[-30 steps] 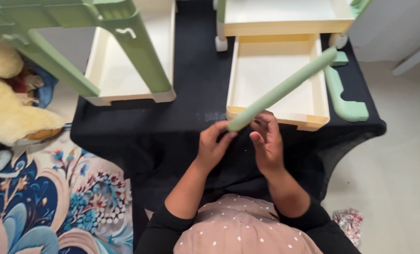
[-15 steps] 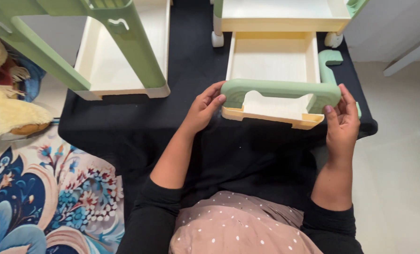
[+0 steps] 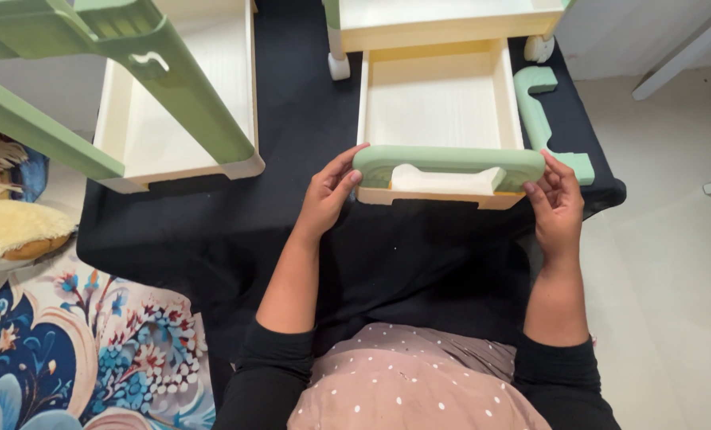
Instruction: The person assembles a two-tier rolling cart by hand. They attach green plastic side frames to white trays, add curved handles to the trays, and then stack the two assembled units together to form a complete cart.
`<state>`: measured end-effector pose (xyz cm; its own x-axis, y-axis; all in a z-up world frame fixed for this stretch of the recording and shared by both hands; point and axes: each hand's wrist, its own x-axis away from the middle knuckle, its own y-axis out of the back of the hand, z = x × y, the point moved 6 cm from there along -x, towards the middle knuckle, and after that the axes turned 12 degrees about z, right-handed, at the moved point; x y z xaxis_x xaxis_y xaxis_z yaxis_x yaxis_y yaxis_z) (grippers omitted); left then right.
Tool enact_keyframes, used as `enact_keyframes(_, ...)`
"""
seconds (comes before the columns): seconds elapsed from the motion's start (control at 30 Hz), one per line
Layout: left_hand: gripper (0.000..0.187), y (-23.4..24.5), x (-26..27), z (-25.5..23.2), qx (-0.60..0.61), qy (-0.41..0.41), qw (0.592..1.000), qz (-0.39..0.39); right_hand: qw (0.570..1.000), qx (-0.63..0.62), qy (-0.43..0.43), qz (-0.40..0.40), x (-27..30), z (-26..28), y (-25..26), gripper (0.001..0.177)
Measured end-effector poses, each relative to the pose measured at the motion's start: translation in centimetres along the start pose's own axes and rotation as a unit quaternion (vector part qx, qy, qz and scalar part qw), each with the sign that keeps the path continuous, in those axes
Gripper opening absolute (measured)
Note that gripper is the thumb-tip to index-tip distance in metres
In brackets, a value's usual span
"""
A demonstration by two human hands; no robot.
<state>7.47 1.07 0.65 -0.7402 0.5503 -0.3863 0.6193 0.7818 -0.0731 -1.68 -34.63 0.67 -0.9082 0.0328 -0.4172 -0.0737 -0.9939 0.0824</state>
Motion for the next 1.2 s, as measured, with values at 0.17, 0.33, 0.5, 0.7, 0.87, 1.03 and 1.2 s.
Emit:
enact_keyframes(0.17, 0.044, -0.3, 0.3, 0.0, -0.006, 0.013, 1.0, -0.003, 1.0, 0.0, 0.001, -0.003, 0.6, -0.1, 0.2, 0.046)
enact_keyframes(0.33, 0.04, -0.5, 0.3, -0.8, -0.086, -0.015, 0.996, 0.008, 1.0, 0.019, -0.004, -0.006, 0.9, -0.6, 0.2, 0.046)
enact_keyframes(0.5, 0.041, -0.7, 0.6, -1.1, -0.078, -0.01, 0.997, 0.011, 1.0, 0.008, 0.025, 0.001, 1.0, 0.3, -0.5, 0.047)
enact_keyframes(0.7, 0.039, -0.9, 0.6, -2.3, -0.158, -0.067, 0.985, -0.012, 0.955, 0.261, 0.128, -0.049, 1.0, 3.1, -2.3, 0.038)
enact_keyframes(0.87, 0.028, -1.5, 1.2, -3.2, -0.342, -0.109, 0.93, -0.085, 0.952, 0.257, 0.124, -0.107, 1.3, 2.4, -2.8, 0.029)
enact_keyframes(1.03, 0.019, -2.7, 1.0, -2.8, -0.4, -0.134, 0.889, -0.175, 0.941, 0.252, 0.179, -0.138, 0.6, 1.7, -3.4, 0.022)
enact_keyframes(1.2, 0.018, -3.5, 0.1, -2.0, -0.307, -0.136, 0.927, -0.17, 0.935, 0.27, 0.18, -0.142, 0.0, 1.6, -4.0, 0.019)
